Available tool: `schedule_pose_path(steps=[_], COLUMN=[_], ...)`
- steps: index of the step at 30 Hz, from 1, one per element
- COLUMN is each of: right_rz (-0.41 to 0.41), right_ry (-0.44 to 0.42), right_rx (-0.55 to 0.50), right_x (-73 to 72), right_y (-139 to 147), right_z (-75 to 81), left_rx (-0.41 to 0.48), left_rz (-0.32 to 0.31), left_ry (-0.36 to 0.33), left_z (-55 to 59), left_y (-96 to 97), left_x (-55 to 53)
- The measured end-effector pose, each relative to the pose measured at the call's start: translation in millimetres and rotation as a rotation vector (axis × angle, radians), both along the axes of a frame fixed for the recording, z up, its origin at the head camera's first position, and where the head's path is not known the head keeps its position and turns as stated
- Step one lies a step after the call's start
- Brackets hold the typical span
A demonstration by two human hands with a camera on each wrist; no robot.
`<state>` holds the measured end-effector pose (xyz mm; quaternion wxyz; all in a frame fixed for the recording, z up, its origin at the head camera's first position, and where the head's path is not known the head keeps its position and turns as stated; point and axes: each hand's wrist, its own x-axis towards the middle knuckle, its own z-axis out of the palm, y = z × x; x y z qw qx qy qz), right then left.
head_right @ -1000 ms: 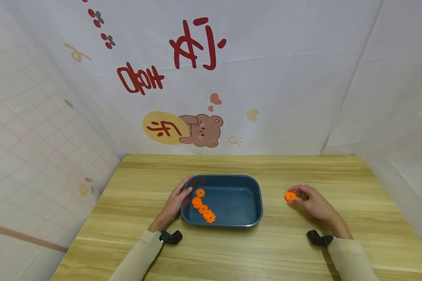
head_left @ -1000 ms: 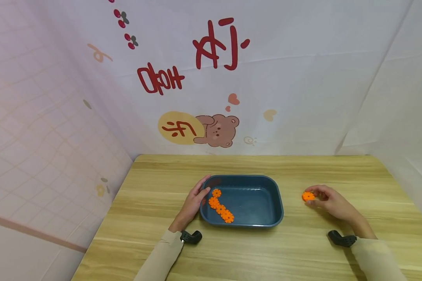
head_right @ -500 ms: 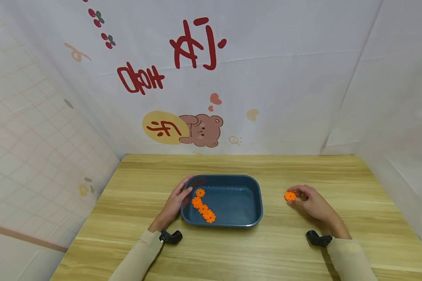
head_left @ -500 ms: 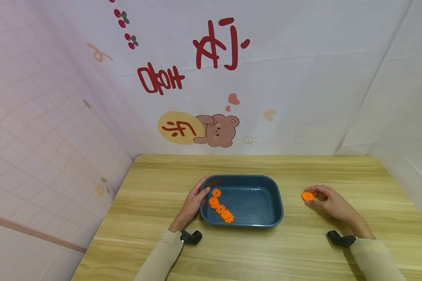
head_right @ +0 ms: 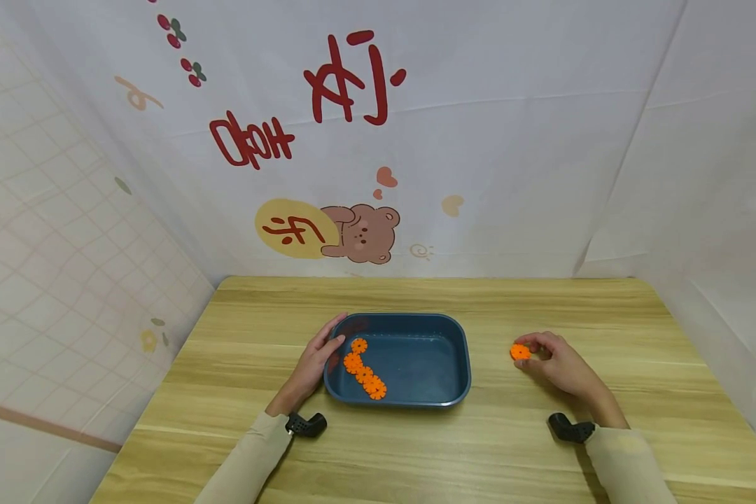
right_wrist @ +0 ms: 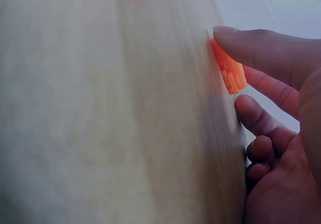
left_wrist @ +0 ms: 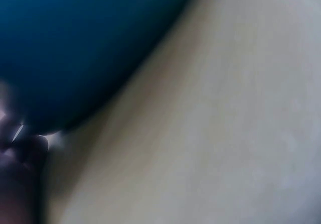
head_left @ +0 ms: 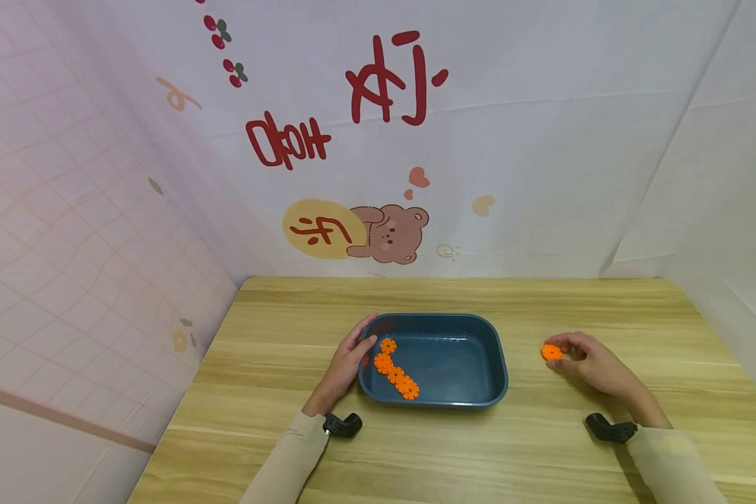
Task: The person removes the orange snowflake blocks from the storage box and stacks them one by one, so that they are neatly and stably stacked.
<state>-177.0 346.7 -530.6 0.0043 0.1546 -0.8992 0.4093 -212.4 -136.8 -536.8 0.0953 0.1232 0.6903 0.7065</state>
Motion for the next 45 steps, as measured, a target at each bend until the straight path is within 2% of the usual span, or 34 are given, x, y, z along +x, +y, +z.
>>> schedule_pose_path(steps=[11,22,27,38,45], right_rz=[0.0,-0.013,-0.009,0.062,0.169], right_ry=[0.007,-0.084,-0.104,-0.021,-0.034], right_rx=[0.019,-0.017,0.005,0.064,-0.022], right_x=[-0.1,2.7,-2.9,-28.1,-45.4], right_y=[1,1,-8,-51,-96], right_z=[-0.9,8.5,21.0,66.1,80.0], left_rx=[-0.026,-0.029,-0.027,-0.002,-0.014], left_rz=[-0.008,-0.008,-0.008,-0.015,-0.011], left_ry=[0.013,0.001,0.001,0.009,0.008], left_z=[1.9,1.1,1.2,1.6,1.8], left_y=[-0.4,0.1,-0.4,-1.5,-1.1], left_x=[0.8,1.1,1.0,1.4,1.6])
